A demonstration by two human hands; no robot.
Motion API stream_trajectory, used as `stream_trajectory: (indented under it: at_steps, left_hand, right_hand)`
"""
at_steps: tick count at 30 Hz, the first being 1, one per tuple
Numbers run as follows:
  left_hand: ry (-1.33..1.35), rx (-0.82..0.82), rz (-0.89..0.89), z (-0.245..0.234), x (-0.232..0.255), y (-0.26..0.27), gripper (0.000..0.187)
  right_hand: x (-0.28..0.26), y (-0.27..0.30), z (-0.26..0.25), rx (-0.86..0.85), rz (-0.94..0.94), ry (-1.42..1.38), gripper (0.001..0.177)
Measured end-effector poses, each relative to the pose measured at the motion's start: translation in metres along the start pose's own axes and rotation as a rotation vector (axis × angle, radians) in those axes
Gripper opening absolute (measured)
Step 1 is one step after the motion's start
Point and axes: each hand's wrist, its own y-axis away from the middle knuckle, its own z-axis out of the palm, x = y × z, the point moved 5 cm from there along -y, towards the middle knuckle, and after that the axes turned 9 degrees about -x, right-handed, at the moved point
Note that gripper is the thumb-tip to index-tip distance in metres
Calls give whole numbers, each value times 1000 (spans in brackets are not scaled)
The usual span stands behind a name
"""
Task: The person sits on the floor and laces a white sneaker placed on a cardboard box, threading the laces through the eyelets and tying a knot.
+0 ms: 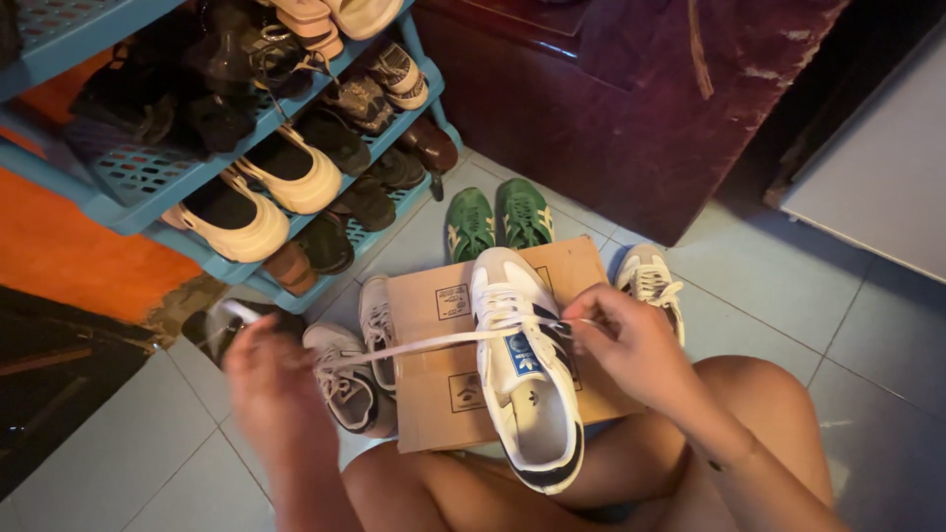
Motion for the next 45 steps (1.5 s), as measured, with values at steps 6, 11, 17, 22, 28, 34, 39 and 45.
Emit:
stream_trajectory:
  at_steps: [6,11,17,22,28,34,39,45]
  left_hand:
    - [-1298,-523,-144,79,-44,5,34]
    - [-1540,-334,420,140,-14,39,35]
    - [-1195,-622,131,176,-21,79,44]
    - [-1165,-559,114,179,-38,81,55]
    - [-1197,-507,237,178,-49,79,55]
    - [-1053,-489,236,172,-46,81,47]
    - [-1086,-505,221,178,-42,83,52]
    - [-1114,-455,206,175,-46,83,58]
  right_hand:
    - [-15,-6,14,50,-102,196,14]
    - [-31,-4,15,73,-310,400,14]
    - [-34,-8,20,11,-369,443,15]
    - [-49,-6,24,26,-483,606,15]
    - [-59,4,39,5,-542,884,20]
    - [-33,-19,24,1,-258,396,10]
    - [-15,-16,13,-16,-53,220,29]
    - [-31,-12,18,47,-281,292,12]
